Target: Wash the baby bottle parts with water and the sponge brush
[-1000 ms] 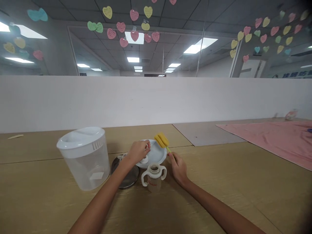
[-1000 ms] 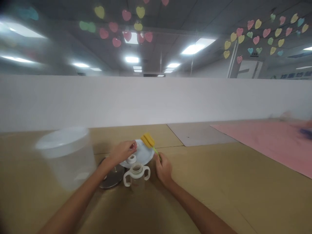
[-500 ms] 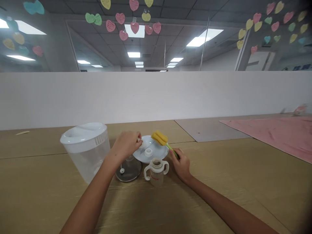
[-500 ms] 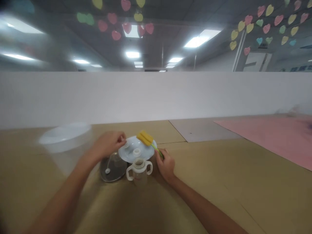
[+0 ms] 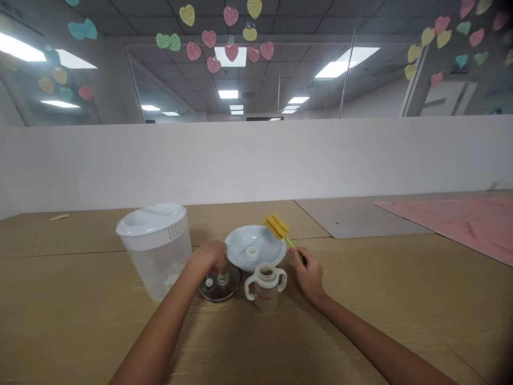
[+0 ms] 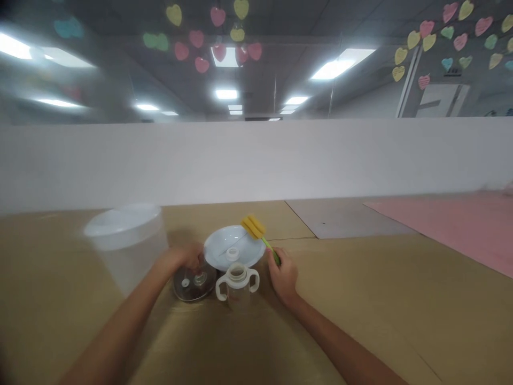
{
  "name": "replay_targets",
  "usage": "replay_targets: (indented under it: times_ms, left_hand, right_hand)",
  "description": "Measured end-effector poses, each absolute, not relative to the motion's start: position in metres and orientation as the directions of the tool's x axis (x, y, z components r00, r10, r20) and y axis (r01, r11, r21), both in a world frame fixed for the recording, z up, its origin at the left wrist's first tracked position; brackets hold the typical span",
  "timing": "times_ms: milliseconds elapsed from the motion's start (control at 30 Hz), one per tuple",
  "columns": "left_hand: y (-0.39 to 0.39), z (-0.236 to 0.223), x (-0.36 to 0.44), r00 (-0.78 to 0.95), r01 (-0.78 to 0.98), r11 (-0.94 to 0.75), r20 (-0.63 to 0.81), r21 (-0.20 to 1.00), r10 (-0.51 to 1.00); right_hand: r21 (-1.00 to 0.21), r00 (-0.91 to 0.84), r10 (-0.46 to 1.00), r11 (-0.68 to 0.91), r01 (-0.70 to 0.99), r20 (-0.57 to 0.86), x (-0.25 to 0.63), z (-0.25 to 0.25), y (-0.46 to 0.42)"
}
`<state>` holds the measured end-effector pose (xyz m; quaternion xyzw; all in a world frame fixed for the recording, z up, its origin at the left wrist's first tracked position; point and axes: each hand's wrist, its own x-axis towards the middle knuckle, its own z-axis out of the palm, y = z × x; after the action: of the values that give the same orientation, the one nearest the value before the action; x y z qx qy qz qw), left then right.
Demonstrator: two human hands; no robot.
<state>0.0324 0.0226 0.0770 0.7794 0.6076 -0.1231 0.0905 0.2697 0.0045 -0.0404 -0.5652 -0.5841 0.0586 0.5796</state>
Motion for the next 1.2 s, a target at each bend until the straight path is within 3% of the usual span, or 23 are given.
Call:
replay_targets:
  times_ms: [133, 267, 400, 700, 867, 1000, 1200]
  left_hand:
    - [0.016, 0.084, 0.036, 0.288, 0.957, -0.289, -0.047, -0.031, 0.956]
    - [0.021, 0.071, 0.056, 0.400, 0.914, -0.406, 0.124, 0.025, 0.908]
    - [0.034, 0.044, 0.073, 0.464, 0.868, -0.482, 0.152, 0.116, 0.872]
    - [0.047, 0.024, 0.074, 0.439, 0.871, -0.444, 0.069, 0.210, 0.896]
    - [0.030, 0.057, 0.067, 0.492, 0.803, -0.530, 0.199, 0.272, 0.848]
    - [0.012, 0.085, 0.054, 0.520, 0.661, -0.635, 0.366, 0.401, 0.772]
    - [-0.012, 0.051, 0.024, 0.263, 0.712, -0.560, 0.579, 0.423, 0.772]
  right_hand:
    - [-0.727, 0.315, 0.735, 0.338, 0.598, 0.601, 0.269, -0.040, 0.005]
    - [-0.730, 0.312, 0.738, 0.341, 0.592, 0.598, 0.270, -0.041, 0.005]
    - [-0.742, 0.314, 0.737, 0.362, 0.564, 0.598, 0.271, -0.043, 0.006]
    - [-0.747, 0.280, 0.738, 0.430, 0.507, 0.614, 0.268, -0.041, 0.004]
    - [-0.724, 0.243, 0.737, 0.447, 0.525, 0.631, 0.269, -0.044, 0.005]
    - [-0.703, 0.221, 0.736, 0.445, 0.555, 0.640, 0.269, -0.045, 0.005]
    - [-0.696, 0.214, 0.742, 0.431, 0.575, 0.635, 0.268, -0.045, 0.006]
